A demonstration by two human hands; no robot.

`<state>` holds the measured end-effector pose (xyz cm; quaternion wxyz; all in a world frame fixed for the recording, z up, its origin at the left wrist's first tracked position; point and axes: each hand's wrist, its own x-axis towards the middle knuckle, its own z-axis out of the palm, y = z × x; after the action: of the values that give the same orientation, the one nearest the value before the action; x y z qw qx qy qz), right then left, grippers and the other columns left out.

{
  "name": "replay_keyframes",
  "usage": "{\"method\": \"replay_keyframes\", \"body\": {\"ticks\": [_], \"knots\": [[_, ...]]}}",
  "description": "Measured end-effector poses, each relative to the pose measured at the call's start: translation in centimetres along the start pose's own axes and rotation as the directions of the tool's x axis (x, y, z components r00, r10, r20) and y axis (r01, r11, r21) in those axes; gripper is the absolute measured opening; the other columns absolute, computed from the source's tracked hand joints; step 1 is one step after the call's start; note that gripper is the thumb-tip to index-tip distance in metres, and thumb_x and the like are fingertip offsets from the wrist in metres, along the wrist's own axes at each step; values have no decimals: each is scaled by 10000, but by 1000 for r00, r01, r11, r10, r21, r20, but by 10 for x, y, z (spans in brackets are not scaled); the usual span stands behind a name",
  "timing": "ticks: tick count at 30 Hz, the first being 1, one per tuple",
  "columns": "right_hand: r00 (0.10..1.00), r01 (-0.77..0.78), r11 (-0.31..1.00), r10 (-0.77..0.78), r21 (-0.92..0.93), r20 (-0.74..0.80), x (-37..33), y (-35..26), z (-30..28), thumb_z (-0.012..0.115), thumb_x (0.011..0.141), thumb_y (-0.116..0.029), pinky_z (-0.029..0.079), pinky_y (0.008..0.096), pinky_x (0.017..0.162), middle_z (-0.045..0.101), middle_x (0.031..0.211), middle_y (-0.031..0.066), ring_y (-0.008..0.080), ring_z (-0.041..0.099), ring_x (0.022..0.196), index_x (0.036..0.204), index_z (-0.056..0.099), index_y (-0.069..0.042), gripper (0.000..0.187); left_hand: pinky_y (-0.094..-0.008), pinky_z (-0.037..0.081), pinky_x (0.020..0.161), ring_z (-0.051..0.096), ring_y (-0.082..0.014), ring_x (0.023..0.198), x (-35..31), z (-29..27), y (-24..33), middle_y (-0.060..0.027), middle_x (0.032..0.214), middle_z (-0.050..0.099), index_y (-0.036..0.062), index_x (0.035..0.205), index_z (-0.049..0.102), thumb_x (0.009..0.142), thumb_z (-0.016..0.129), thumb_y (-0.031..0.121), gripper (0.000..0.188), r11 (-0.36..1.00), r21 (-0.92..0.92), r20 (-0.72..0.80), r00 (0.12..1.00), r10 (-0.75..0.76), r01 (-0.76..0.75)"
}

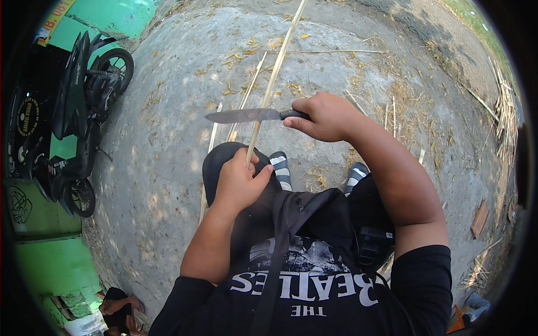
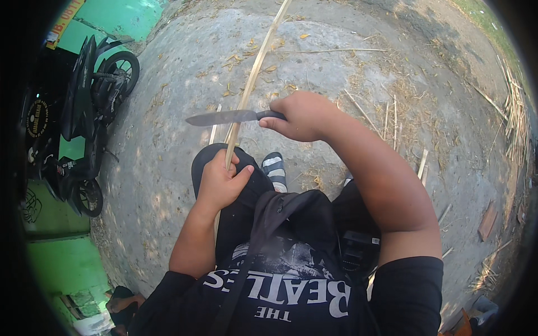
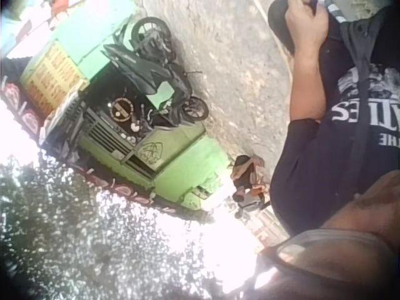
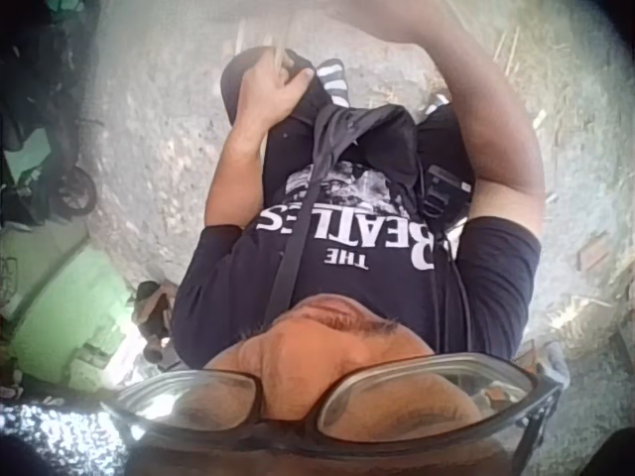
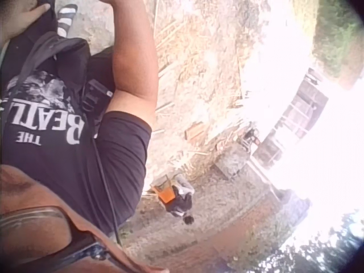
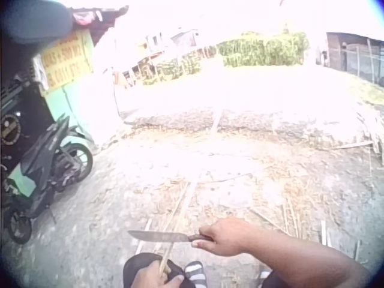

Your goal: The person thins bamboo strips by holding them by hand and scraping along their length with a knife.

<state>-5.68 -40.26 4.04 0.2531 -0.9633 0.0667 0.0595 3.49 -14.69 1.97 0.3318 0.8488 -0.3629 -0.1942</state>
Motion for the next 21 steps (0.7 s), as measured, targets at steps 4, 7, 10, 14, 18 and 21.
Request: {"method": "replay_keyframes", "body": {"ticks": [4,7,10,14,18,21], "knots": [[988,-107,980,124,165,-95,11,36,1,531,1002,-584,522,521,772,703,855,224,449,676,861,994,701,-32,577,-342,431,515,510,-183,493,6,5,6,-61,578,533,-1,934,565,828,812,206,339,998,56,0,999,-32,32],[999,5,989,-12,145,47,7,1,15,530,1003,-581,532,522,806,704,876,237,445,678,885,1029,711,-31,580,-311,377,504,428,-102,506,3,4,0,-2,557,463,6,941,562,828,825,219,357,999,3,-42,998,-45,45],[1000,-19,993,19,119,-3,9,2,10,517,1003,-580,533,525,815,704,875,241,442,683,878,1008,714,-29,585,-321,380,499,434,-111,491,0,4,4,-12,551,465,3,939,563,828,824,224,360,999,48,-74,997,-14,18],[983,-149,974,164,173,-80,11,30,0,518,1003,-578,533,525,814,702,869,244,435,686,883,983,717,-11,602,-332,384,496,442,-134,476,1,12,3,-26,547,468,3,935,563,825,825,233,366,992,117,-68,996,59,-51],[987,148,981,-154,128,39,5,-6,37,548,993,-584,508,533,726,656,761,233,471,645,786,912,672,-29,575,-370,431,517,519,-213,496,6,4,5,-67,564,519,-1,939,566,826,816,253,373,994,111,-72,997,1,7],[998,56,981,-53,186,-23,15,16,28,556,1001,-563,502,503,693,652,743,216,421,656,735,890,667,-21,564,-375,431,517,522,-223,495,1,8,5,-69,563,519,-1,934,567,829,814,251,369,995,95,-74,997,-6,13]]}}
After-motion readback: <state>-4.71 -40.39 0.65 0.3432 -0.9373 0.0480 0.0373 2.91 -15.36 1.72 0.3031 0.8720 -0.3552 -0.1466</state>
